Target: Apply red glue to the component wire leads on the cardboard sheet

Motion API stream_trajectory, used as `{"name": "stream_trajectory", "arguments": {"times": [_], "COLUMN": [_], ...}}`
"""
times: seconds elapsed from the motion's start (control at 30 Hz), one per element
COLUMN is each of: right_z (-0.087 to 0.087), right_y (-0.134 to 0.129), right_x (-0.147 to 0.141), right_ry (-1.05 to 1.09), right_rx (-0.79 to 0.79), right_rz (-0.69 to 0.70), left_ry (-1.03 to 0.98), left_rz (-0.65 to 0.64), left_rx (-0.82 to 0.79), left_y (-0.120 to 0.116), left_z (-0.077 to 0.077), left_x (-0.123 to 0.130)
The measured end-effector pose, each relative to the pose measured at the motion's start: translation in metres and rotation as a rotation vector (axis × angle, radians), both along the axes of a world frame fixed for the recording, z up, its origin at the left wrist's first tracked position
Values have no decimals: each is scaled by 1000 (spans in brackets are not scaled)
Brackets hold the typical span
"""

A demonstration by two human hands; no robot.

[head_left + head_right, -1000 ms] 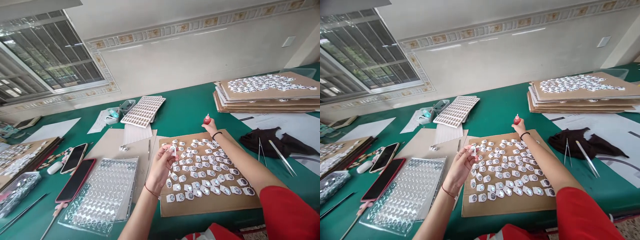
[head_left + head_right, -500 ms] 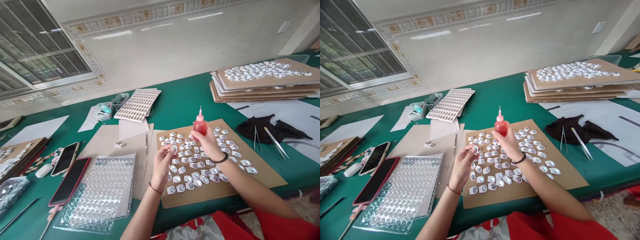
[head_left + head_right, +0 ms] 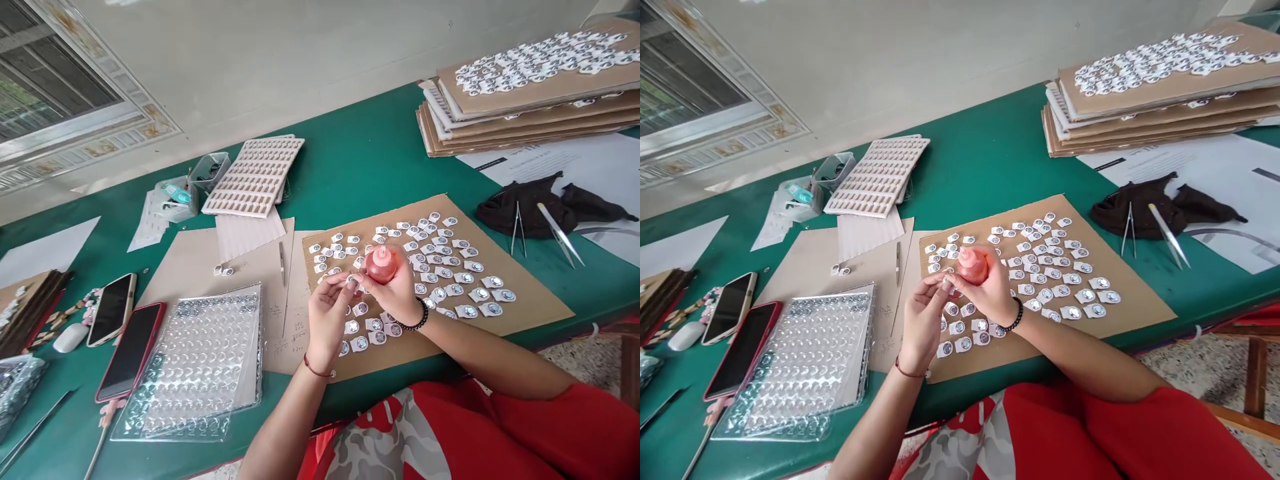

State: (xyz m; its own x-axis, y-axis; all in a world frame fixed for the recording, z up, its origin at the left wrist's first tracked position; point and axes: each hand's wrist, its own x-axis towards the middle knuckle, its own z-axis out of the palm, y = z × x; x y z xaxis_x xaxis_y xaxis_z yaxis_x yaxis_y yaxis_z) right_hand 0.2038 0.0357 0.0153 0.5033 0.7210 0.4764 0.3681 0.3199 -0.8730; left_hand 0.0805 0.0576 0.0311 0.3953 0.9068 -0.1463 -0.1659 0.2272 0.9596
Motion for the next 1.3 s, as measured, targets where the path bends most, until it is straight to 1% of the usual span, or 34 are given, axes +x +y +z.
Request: {"name": "stream_trajectory", "arguments": {"times": [0.13,0.27,0.37,0.47,0.53,0.7,0.83,0.93,1.0,1.07,1.17,1.23,1.3], "right_z": [-5,-8,-9,-7,-6,4,18,26,29,32,36,39,42], "right_y": [-3,0,5,11,14,14,5,-3,-7,-9,-9,-8,-10], "right_x": [-1,3,10,22,31,46,49,52,53,54,50,47,46], "right_ry": [-143,-187,-122,22,118,264,339,438,494,527,719,853,882], "right_rx": [128,176,172,143,126,95,51,58,74,113,148,105,23], "right_rz": [-76,-130,-156,-152,-105,115,289,470,542,548,470,422,392], "left_ry": [-1,12,21,22,19,6,-5,-12,-16,-20,-23,-27,-35], "left_rz": [-33,-111,-162,-162,-142,-110,-85,-83,-83,-84,-94,-109,-128], "left_rx": [-4,-20,-32,-34,-32,-49,-84,-112,-126,-133,-137,-142,-152], "left_y": [-2,0,-1,-3,-3,-1,2,5,7,8,8,9,11], "left_z": [-2,-3,-5,-5,-4,0,2,2,2,2,2,1,-1], "left_x": [0,-1,-1,0,0,0,-1,0,0,0,0,0,1]}}
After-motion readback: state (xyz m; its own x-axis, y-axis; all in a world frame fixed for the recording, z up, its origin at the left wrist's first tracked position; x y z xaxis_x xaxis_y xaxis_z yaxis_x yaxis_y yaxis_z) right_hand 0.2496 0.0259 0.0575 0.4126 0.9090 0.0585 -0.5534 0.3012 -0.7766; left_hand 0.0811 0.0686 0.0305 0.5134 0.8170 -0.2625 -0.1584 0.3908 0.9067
